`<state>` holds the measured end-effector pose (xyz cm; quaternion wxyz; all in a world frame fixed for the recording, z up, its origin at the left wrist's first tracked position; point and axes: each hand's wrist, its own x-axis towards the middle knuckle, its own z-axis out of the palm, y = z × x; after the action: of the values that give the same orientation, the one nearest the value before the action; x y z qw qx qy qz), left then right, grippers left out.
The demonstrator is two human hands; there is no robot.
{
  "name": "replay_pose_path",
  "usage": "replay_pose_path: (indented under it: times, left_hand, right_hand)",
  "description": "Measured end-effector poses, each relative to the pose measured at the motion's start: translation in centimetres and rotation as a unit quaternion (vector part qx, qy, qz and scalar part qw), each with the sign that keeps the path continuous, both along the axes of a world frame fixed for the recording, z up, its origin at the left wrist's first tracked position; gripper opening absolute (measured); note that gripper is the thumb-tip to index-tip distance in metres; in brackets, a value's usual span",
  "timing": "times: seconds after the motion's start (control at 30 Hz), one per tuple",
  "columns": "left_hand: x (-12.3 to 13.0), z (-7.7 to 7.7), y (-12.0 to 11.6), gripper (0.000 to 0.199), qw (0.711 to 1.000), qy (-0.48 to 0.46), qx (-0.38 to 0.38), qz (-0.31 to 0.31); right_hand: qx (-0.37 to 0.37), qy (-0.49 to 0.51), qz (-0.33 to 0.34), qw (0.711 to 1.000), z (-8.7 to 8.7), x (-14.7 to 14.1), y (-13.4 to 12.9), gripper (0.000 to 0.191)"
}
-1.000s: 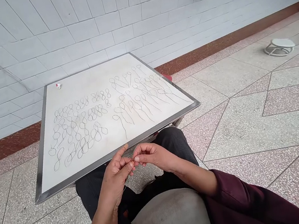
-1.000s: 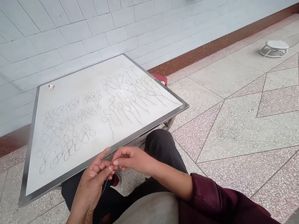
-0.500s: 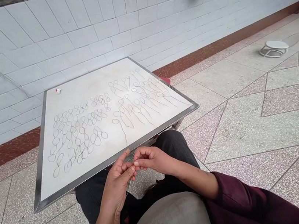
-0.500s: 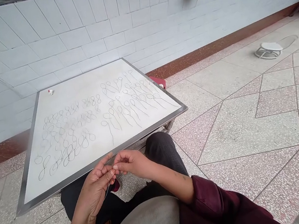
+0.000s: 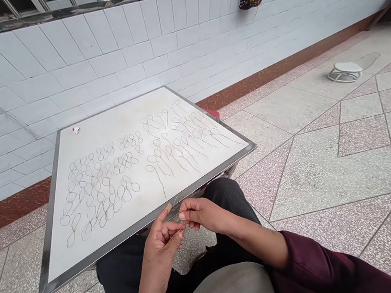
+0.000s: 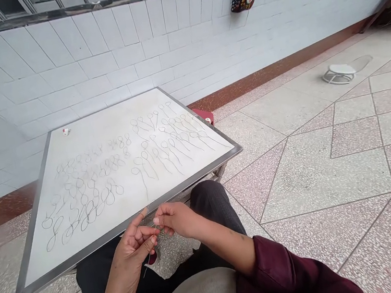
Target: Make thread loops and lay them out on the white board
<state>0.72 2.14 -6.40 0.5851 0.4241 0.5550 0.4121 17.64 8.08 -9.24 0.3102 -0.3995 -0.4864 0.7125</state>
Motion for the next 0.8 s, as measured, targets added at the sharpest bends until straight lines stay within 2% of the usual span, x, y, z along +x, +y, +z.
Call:
replay_pose_path:
  times: [0.17,0.33,0.6,0.8]
  left_hand:
    - [0.2,-0.6,-0.5,0.074,0.999,0.022,0.036,0.005]
    - [0.5,-0.6,-1.1,0.069,0.996,0.056,0.066,0.005]
    - [0.6,-0.9,-1.7,0.063,0.992,0.085,0.090,0.002]
    - [0.6,-1.3,-2.1,0.065,0.996,0.066,0.058,0.005]
  right_hand:
    - [-0.003,-0.032,0.010,0.999,0.6,0.2,0.5,0.021]
    - [0.017,-0.043,0.023,0.999,0.9,0.2,0.7,0.015]
    - [0.022,-0.063,0.005,0.998,0.5,0.8,1.5,0.016]
    - [0.005,-0.062,-0.018,0.998,0.2,1.5,2.1,0.020]
